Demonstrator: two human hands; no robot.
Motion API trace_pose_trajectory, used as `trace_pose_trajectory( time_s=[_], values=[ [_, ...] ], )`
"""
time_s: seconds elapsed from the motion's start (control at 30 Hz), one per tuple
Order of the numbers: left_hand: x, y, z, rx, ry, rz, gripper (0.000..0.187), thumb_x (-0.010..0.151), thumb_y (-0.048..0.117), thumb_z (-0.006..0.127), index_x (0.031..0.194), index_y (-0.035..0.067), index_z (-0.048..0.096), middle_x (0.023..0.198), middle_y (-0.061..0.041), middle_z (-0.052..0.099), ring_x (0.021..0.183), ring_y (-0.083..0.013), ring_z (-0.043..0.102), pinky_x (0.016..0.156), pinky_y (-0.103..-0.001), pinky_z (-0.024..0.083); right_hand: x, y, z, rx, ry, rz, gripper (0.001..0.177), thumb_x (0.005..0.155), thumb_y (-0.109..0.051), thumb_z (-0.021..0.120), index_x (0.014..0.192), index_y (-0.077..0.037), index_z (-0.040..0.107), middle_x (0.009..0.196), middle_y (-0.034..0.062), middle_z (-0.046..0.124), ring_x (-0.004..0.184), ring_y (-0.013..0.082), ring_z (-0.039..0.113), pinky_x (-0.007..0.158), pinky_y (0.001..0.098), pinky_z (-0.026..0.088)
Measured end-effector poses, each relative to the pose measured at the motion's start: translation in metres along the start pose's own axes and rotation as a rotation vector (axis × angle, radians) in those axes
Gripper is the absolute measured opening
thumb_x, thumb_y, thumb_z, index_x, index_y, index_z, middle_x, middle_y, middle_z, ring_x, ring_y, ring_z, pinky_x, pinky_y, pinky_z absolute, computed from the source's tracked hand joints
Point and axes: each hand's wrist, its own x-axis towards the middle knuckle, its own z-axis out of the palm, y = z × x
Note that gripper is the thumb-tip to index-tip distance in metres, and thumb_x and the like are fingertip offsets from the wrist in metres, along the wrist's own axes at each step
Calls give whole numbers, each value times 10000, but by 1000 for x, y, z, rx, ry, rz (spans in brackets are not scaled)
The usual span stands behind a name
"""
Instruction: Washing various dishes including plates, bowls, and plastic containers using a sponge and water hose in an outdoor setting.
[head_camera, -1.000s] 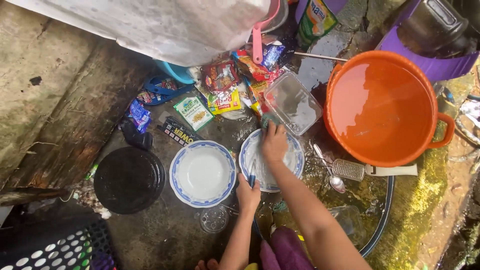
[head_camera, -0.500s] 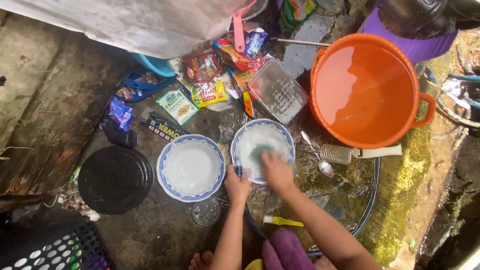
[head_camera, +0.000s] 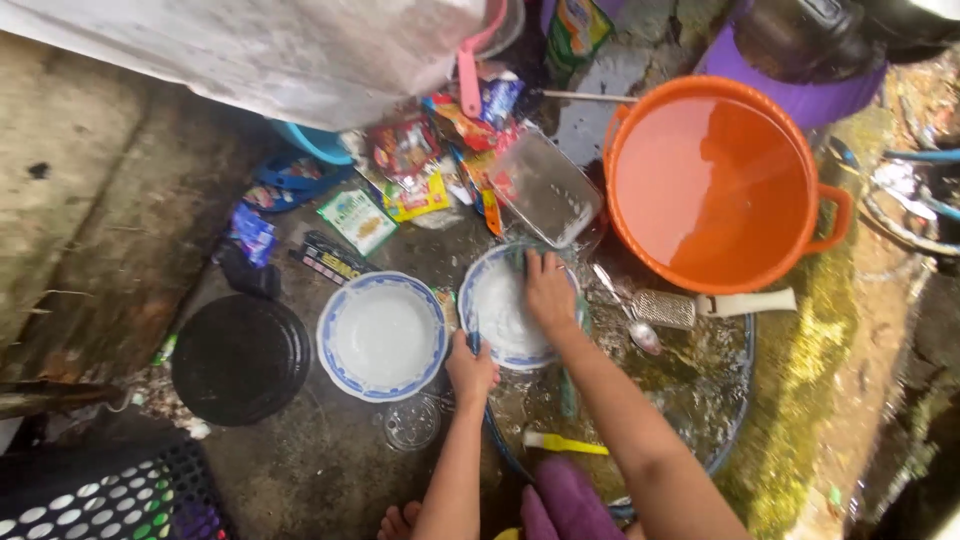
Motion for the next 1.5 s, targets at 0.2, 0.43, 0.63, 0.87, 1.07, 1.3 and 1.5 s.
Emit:
trace_pose_trajectory(
  time_s=[0.2,0.43,0.63,0.87,1.07,1.3,1.5],
  values=[
    [-3,5,-4,-50,-41,-16,412,973,184,614,1341,25,524,718,-242,711,480,-249,698,408,-305,614,-52,-17,20,460,-285,-413,608,925,-235,619,1471,-69,406,1313,259,509,1230,505,543,1027,588,472],
    [-19,6,-16,-41,-33,10,226,992,197,635,1117,10,609,719,-176,708,546,-235,726,479,-292,636,-100,24,-139,-68,-749,-289,365,815,-396,682,1173,-465,679,1313,-32,602,1240,314,605,1021,479,502],
    [-25,-1,-17,143,-54,198,461,1068,477,427,1086,24,512,917,-305,670,864,-419,713,775,-514,571,-114,0,-39,49,-211,-348,607,806,-358,762,1386,-287,598,1342,132,620,1288,348,577,1065,487,463],
    [-62,29,-22,-222,-565,226,462,1055,320,448,874,-20,703,724,-190,695,545,-198,656,503,-307,618,-106,3,-19,245,384,-315,188,984,-296,542,1064,-204,685,704,29,642,665,263,660,625,414,542],
    [-90,53,-19,-302,-589,378,452,1061,303,491,926,-70,707,674,-129,644,550,-156,644,497,-280,620,-75,8,-167,1382,-8,422,175,941,-173,689,1091,-123,764,785,74,724,741,201,664,728,373,556],
    [-99,84,-27,-85,-193,249,475,1118,318,329,915,26,644,631,-51,550,471,-120,523,422,-203,490,-75,41,-154,1964,15,696,370,926,-88,651,1290,-20,653,985,164,738,823,300,719,849,437,551],
    [-120,78,-10,74,-326,419,533,1132,352,293,973,-9,652,797,-178,631,672,-258,659,599,-332,554,-63,86,-82,2052,96,639,306,921,-96,674,1219,-27,668,954,142,732,818,295,719,839,443,557]
  ],
)
